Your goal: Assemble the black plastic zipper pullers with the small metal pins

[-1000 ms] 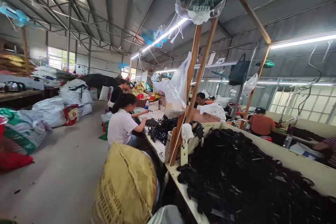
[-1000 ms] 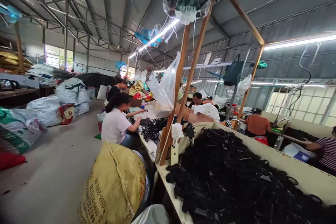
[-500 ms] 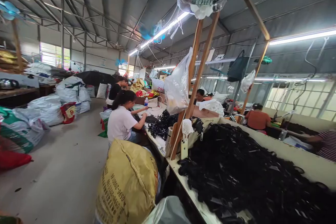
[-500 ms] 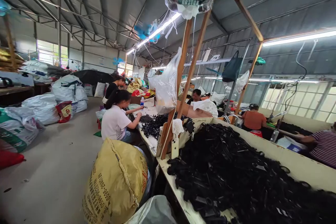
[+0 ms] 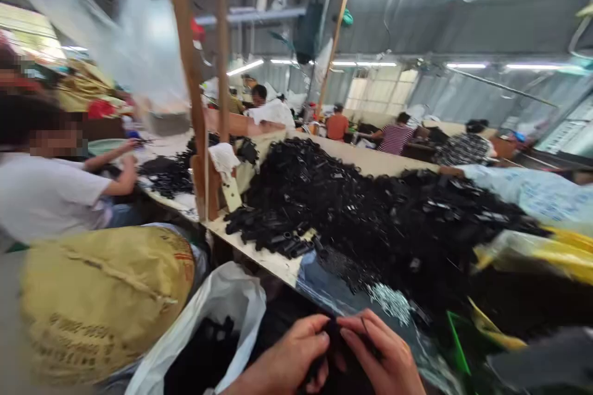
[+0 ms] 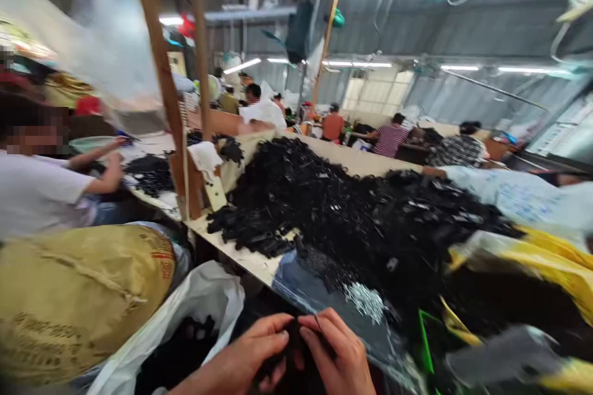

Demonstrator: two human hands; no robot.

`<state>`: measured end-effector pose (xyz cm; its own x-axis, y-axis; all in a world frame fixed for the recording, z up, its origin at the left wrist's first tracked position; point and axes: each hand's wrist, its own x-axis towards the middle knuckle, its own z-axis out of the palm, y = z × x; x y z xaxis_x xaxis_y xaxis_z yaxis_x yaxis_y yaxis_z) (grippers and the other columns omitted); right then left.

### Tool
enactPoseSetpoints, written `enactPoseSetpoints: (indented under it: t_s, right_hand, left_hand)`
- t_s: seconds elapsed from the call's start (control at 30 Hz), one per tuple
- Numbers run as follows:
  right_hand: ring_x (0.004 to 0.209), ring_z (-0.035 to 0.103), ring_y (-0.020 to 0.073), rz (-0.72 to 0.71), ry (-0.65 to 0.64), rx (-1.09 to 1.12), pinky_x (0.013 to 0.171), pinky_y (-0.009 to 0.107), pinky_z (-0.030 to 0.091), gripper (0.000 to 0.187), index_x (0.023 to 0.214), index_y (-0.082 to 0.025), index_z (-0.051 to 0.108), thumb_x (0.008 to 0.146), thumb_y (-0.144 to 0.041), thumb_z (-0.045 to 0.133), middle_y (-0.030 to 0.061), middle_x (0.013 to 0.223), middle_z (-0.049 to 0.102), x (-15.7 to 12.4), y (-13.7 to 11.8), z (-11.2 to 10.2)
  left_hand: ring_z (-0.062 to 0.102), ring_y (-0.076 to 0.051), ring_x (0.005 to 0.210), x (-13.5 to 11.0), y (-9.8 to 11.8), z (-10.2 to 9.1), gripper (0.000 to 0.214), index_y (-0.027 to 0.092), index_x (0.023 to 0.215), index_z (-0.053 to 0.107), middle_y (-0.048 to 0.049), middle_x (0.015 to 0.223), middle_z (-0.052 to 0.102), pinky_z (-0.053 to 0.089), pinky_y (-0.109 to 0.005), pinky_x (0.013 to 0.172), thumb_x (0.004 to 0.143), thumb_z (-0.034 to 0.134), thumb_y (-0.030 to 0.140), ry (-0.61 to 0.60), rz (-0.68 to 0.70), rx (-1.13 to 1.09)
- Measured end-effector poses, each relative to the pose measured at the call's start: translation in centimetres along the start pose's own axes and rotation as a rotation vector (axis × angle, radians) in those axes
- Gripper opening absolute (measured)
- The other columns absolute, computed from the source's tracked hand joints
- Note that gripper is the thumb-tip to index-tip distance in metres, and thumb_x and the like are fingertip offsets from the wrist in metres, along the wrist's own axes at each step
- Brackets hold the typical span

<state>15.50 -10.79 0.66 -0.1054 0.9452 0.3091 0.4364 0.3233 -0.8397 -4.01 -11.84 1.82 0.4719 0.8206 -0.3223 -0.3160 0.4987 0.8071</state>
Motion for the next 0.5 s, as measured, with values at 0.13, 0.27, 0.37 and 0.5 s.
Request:
enactPoseSetpoints:
  t_s: [0.13,0.27,0.37,0.5]
  right_hand:
    - [0.066,0.069,0.0197,-0.105,0.022,0.006,0.062,0.026,0.055,0.021,0.091,-0.025,0.081,0.093,-0.042,0.069,0.0032,0.075,0.073,0.7,-1.6,-0.4]
    - [0.059,0.066,0.018,0.008,0.088,0.043,0.055,0.024,0.052,0.027,0.082,-0.022,0.077,0.091,-0.047,0.07,0.0019,0.068,0.072,0.7,-1.4,0.4]
    - [0.057,0.066,0.0177,0.111,0.114,0.12,0.056,0.023,0.052,0.029,0.082,-0.021,0.074,0.091,-0.048,0.069,0.0006,0.063,0.07,0.3,-0.6,1.2]
    - [0.055,0.065,0.0177,0.204,0.155,0.184,0.057,0.024,0.052,0.029,0.083,-0.02,0.073,0.091,-0.048,0.07,-0.0001,0.06,0.068,0.2,-0.2,2.0]
  left_hand:
    - [0.053,-0.007,0.061,0.1,0.5,0.0,0.036,0.014,0.121,0.065,-0.003,0.09,0.07,0.033,-0.02,0.052,0.091,0.057,0.031,0.041,-0.013,0.154]
    - [0.051,-0.009,0.062,0.6,0.8,-0.2,0.046,0.013,0.124,0.063,-0.0035,0.09,0.068,0.03,-0.022,0.051,0.086,0.06,0.039,0.043,-0.04,0.163]
    - [0.049,-0.01,0.06,1.3,0.8,-0.1,0.044,0.015,0.12,0.066,-0.0011,0.084,0.065,0.032,-0.023,0.053,0.085,0.06,0.042,0.038,-0.025,0.159]
    - [0.047,-0.01,0.06,2.1,1.3,0.2,0.037,0.016,0.11,0.071,-0.0002,0.079,0.06,0.033,-0.024,0.054,0.086,0.059,0.041,0.042,-0.03,0.168]
